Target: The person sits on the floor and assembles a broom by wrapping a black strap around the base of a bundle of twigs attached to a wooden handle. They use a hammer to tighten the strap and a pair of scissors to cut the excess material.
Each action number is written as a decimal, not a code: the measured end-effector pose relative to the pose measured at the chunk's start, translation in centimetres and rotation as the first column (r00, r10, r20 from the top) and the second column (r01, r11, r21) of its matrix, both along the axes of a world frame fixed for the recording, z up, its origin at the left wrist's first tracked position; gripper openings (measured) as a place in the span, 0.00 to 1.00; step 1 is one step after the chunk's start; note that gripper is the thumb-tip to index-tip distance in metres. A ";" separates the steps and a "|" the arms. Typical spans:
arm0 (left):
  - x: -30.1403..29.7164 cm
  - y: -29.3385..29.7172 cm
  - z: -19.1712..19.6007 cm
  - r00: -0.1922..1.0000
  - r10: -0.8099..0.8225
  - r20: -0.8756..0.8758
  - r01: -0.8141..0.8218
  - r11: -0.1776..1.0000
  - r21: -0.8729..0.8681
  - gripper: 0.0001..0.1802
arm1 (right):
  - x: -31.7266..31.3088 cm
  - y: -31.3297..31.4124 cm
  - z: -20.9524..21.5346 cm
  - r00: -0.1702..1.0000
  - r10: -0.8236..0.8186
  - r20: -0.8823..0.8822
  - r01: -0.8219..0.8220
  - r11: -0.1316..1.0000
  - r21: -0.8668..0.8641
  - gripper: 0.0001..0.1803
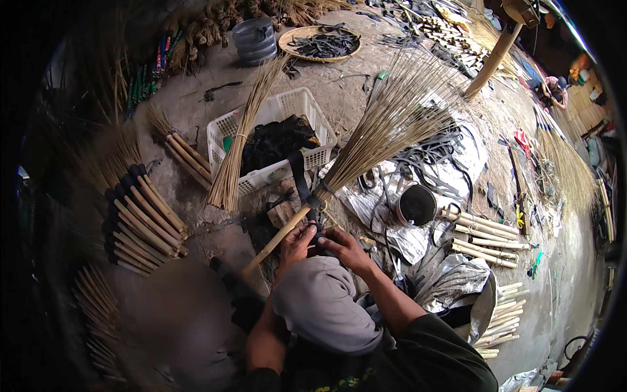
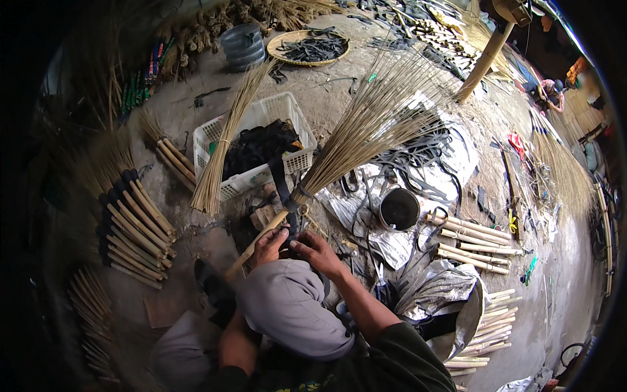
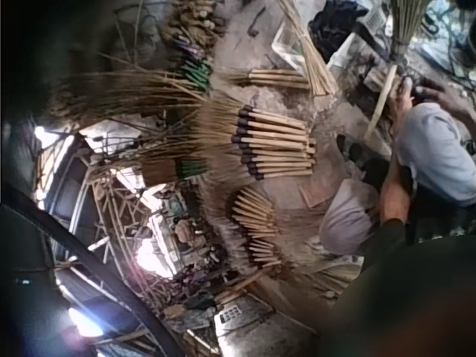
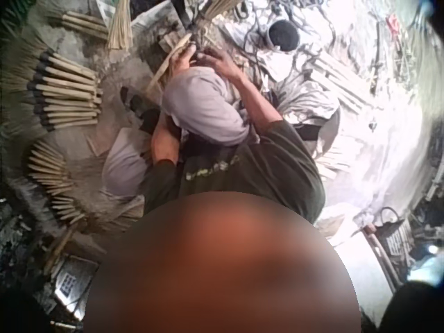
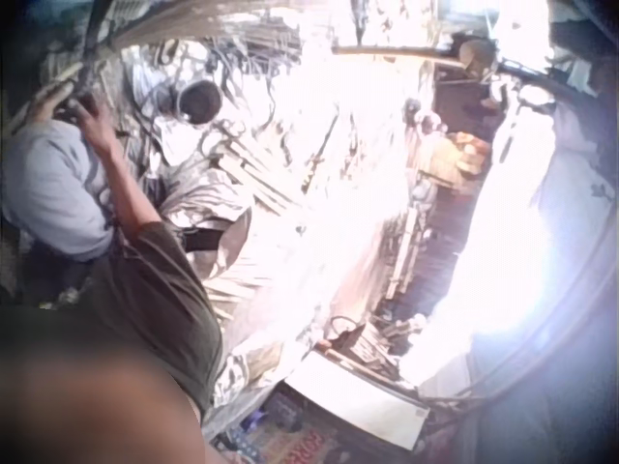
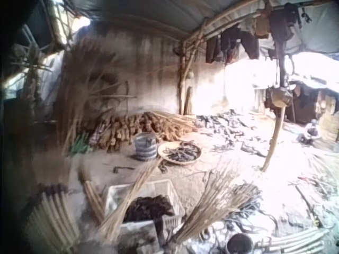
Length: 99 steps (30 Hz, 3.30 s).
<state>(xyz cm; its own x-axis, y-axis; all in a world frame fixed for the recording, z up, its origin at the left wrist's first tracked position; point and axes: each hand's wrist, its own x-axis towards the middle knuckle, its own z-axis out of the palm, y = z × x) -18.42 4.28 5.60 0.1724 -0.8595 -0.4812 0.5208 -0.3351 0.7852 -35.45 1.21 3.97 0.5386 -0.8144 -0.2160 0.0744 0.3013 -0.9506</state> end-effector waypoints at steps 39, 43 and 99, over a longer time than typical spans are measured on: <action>3.6 -10.0 -2.7 0.926 -0.045 0.375 0.194 0.908 -0.371 0.13 | 1.4 -5.5 -1.2 0.970 -0.233 -0.068 0.223 0.967 -0.125 0.16; 4.4 -14.2 -5.2 0.888 -0.136 0.440 0.273 0.925 -0.266 0.11 | 1.2 -8.0 -2.7 0.949 -0.286 -0.134 0.267 0.953 -0.143 0.17; 4.3 -17.3 -11.7 0.842 -0.482 0.241 0.521 0.843 -0.133 0.29 | -3.0 -11.4 -6.8 0.943 -0.082 -0.322 0.084 0.996 -0.007 0.20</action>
<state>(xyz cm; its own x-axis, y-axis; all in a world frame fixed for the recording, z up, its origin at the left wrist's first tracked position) -14.13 -13.03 -6.06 -0.2358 -0.9221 -0.3069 0.1548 -0.3474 0.9248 -38.44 -10.15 -2.84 0.3702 -0.8511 -0.3722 -0.2101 0.3135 -0.9260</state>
